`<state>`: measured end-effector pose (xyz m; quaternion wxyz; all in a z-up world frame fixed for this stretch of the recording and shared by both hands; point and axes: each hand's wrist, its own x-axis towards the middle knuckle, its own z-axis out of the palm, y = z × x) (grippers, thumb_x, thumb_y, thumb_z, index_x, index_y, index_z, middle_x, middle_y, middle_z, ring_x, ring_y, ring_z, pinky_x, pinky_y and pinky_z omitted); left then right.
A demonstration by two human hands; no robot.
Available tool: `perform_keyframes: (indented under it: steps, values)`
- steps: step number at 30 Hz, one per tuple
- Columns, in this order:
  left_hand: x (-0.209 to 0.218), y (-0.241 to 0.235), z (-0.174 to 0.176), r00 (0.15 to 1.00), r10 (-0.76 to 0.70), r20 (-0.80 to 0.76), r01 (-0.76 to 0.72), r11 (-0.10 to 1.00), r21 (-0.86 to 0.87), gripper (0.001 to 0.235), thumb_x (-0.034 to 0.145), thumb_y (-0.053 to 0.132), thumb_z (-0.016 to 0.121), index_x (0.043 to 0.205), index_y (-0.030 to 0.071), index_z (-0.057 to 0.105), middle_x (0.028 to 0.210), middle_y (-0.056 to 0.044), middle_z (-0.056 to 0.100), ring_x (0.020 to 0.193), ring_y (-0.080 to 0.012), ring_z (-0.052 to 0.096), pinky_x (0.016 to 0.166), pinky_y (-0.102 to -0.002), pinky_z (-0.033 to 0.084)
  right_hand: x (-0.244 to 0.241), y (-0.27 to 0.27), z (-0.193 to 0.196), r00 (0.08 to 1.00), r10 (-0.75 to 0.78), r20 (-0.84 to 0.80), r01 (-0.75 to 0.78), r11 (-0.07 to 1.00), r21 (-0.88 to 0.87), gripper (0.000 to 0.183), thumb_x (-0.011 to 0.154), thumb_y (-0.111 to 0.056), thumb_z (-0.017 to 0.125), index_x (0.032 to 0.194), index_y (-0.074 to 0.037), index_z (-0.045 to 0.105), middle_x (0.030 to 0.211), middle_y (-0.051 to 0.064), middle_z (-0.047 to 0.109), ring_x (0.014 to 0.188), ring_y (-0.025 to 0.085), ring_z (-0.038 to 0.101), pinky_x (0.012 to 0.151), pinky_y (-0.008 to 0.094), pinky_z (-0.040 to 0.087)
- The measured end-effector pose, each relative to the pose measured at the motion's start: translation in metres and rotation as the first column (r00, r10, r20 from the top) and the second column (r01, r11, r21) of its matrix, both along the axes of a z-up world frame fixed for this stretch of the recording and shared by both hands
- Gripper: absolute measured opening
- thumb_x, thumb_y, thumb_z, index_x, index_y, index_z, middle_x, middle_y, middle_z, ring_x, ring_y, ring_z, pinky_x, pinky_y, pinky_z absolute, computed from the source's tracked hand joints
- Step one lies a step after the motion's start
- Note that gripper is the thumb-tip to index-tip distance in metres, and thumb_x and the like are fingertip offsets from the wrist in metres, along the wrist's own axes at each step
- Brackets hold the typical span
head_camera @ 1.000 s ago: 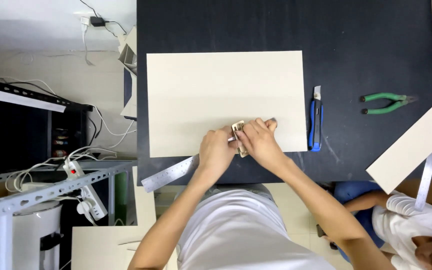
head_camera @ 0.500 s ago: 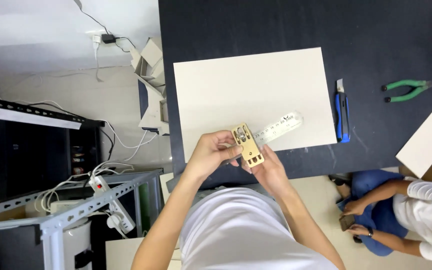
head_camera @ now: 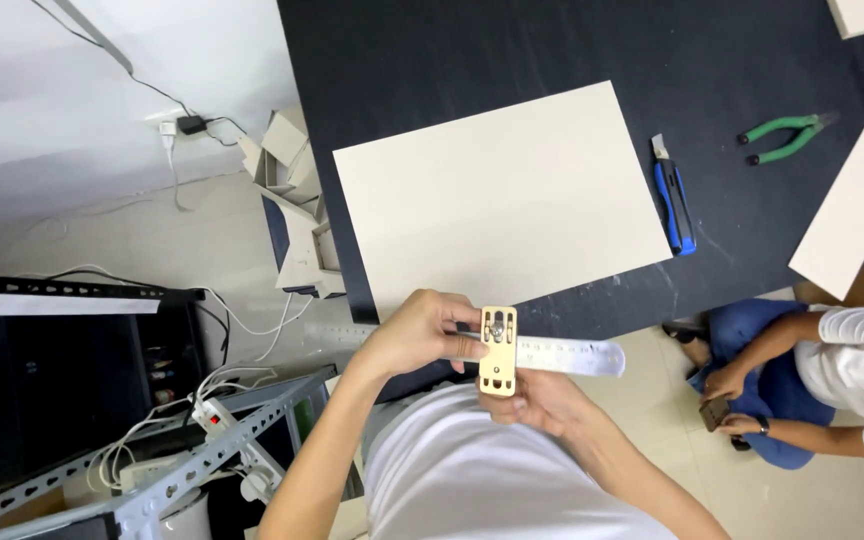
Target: Measuring and cutting cardboard sheets using a ruler and a utility knife on a work surface.
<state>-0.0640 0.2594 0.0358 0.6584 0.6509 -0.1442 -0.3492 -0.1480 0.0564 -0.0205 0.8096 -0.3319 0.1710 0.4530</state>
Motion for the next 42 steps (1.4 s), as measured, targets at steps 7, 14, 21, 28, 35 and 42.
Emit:
perform_keyframes:
  steps: [7,14,21,28,35,42]
  values:
    - [0.026,0.007,0.024,0.983,-0.163,0.082,0.159,0.986,0.055,0.033,0.075,0.002,0.081,0.107,-0.001,0.076,0.086,-0.021,0.069,0.053,-0.0280,0.070,0.064,-0.042,0.062,0.026,-0.035,-0.003,0.928,0.064,0.368,-0.012,0.990,-0.142,0.031,0.096,-0.034,0.057,0.107,-0.005,0.052,0.089,0.006,0.054,0.067,0.018,0.060,0.057,0.026,0.051]
    - [0.062,0.013,0.049,0.915,-0.216,0.342,0.026,0.876,0.482,0.035,0.071,-0.002,0.080,0.105,0.004,0.075,0.095,-0.014,0.071,0.072,-0.0321,0.071,0.076,-0.037,0.056,0.083,-0.031,0.063,0.724,0.358,0.590,-0.103,0.901,-0.420,0.025,0.092,-0.005,0.061,0.113,0.008,0.065,0.065,0.016,0.064,0.050,0.020,0.061,0.043,0.029,0.049]
    - [0.038,-0.025,0.020,0.476,0.846,0.242,-0.874,0.485,0.023,0.116,0.076,0.009,0.088,0.159,0.010,0.006,0.158,-0.032,0.004,0.147,-0.0536,0.001,0.113,-0.063,0.026,0.093,0.027,-0.014,0.789,-0.109,0.605,0.347,0.891,-0.292,0.029,0.090,0.002,0.063,0.119,0.002,0.066,0.075,0.019,0.072,0.055,0.023,0.070,0.054,0.030,0.055]
    - [0.031,0.031,-0.080,0.488,0.872,-0.031,-0.867,0.489,0.099,0.044,0.078,0.026,0.081,0.114,0.008,0.062,0.094,-0.007,0.068,0.084,-0.0139,0.062,0.076,-0.025,0.050,0.199,-0.010,-0.064,0.223,0.429,0.875,-0.083,0.903,-0.422,0.020,0.094,-0.022,0.067,0.110,-0.010,0.068,0.130,0.014,0.065,0.125,0.031,0.059,0.112,0.044,0.041]
    - [0.026,0.095,-0.096,0.539,0.835,-0.110,-0.812,0.550,0.196,0.028,0.089,0.016,0.071,0.116,0.009,0.069,0.090,-0.007,0.069,0.078,-0.0166,0.062,0.069,-0.030,0.050,0.389,-0.071,-0.145,0.089,0.919,0.383,0.690,0.221,-0.689,0.073,0.065,-0.068,0.079,0.116,-0.019,0.058,0.119,0.006,0.051,0.113,0.029,0.045,0.091,0.047,0.030]
    - [0.017,0.129,-0.115,0.373,0.916,-0.147,-0.902,0.395,0.172,0.022,0.096,0.015,0.064,0.115,0.008,0.070,0.084,-0.004,0.061,0.077,-0.0140,0.054,0.072,-0.028,0.047,0.400,-0.046,-0.095,0.151,0.956,0.251,0.001,0.253,-0.967,0.044,0.071,-0.047,0.084,0.083,-0.010,0.062,0.087,0.004,0.056,0.076,0.021,0.055,0.072,0.033,0.039]
